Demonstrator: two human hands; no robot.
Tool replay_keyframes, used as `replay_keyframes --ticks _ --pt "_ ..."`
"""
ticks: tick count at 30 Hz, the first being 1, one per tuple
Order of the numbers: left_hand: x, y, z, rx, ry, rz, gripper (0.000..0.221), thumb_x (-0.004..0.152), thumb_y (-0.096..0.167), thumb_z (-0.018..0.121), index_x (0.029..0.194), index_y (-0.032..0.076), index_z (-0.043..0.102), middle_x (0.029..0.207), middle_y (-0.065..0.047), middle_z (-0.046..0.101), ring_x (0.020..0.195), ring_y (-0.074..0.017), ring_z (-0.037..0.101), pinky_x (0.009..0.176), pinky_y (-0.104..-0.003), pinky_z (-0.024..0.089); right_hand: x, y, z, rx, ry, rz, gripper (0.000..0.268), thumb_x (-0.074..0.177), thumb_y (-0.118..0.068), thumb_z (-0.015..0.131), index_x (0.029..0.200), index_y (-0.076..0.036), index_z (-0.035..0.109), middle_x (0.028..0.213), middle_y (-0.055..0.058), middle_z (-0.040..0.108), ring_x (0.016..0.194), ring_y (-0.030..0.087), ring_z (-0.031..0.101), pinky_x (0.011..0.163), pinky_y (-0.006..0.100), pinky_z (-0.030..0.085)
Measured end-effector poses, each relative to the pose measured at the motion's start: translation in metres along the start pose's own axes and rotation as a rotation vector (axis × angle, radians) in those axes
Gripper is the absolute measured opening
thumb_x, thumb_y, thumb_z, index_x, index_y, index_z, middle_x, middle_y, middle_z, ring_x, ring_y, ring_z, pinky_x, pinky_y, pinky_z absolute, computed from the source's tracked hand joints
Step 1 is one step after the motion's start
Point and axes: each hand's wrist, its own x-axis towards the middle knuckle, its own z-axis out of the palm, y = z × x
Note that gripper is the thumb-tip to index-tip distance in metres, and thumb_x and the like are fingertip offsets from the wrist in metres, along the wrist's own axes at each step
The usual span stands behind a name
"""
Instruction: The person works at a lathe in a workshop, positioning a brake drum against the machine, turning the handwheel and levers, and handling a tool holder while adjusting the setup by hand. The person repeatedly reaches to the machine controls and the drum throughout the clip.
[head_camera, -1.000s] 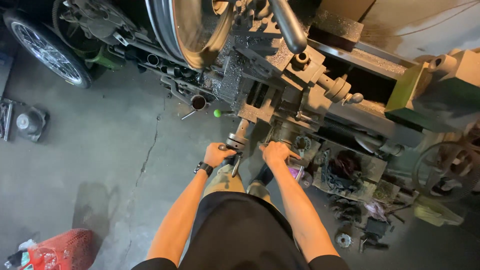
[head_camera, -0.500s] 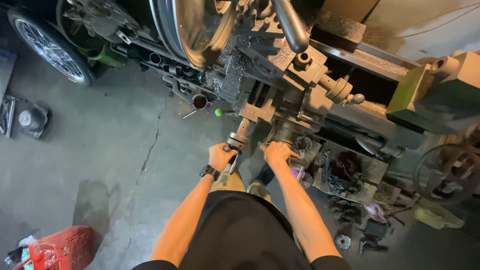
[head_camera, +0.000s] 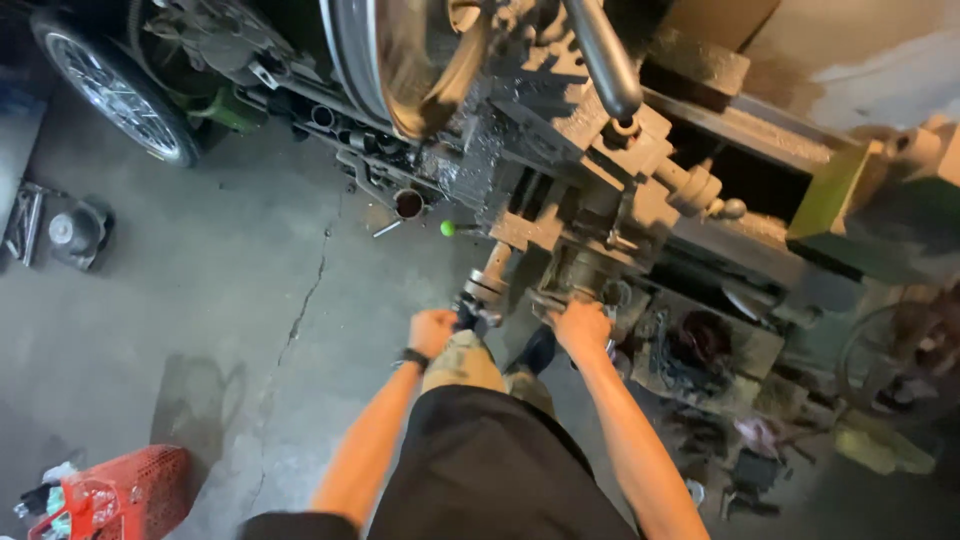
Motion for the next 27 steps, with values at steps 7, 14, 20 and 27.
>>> replay_keyframes --ticks 7,14,20,27 --pt "0.044 -0.049 -0.017 0.077 0.01 0.055 0.031 0.088 0.033 0.072 0.105 0.008 0.079 0.09 -0.023 0.073 0.085 -0.0381 0.07 0.076 -0.045 0.055 -0.072 -0.061 -0.073 0.553 0.36 -0.22 0.043 0.087 -0.036 0.076 0.118 -0.007 0.073 0.099 0.017 0.077 0.09 0.036 0.072 0.077 0.045 0.056" --pt "0.195 -0.04 -0.215 -0.575 0.327 -0.087 0.038 0.094 0.031 0.069 0.089 -0.006 0.073 0.079 -0.015 0.073 0.067 -0.0228 0.067 0.06 -0.039 0.051 -0.087 -0.209 -0.086 0.875 0.124 -0.227 0.025 0.09 -0.019 0.075 0.11 -0.005 0.077 0.081 0.01 0.075 0.067 0.015 0.062 0.063 0.028 0.051" --pt "0.348 0.016 -0.343 -1.658 0.217 -0.075 0.036 0.105 0.032 0.052 0.11 -0.001 0.064 0.101 -0.013 0.072 0.092 -0.03 0.072 0.083 -0.048 0.059 -0.018 -0.39 -0.097 1.057 0.244 -0.331 0.021 0.093 -0.012 0.072 0.109 0.0 0.074 0.086 0.006 0.076 0.072 0.01 0.064 0.067 0.025 0.053" --pt "0.388 -0.011 -0.33 -2.092 0.312 -0.147 0.059 0.09 0.065 0.045 0.075 0.008 0.05 0.067 -0.008 0.049 0.059 -0.0271 0.048 0.064 -0.044 0.045 0.034 -0.481 -0.113 1.194 0.194 -0.17 0.021 0.094 -0.013 0.07 0.113 -0.003 0.072 0.096 0.007 0.079 0.083 0.008 0.072 0.075 0.026 0.058"
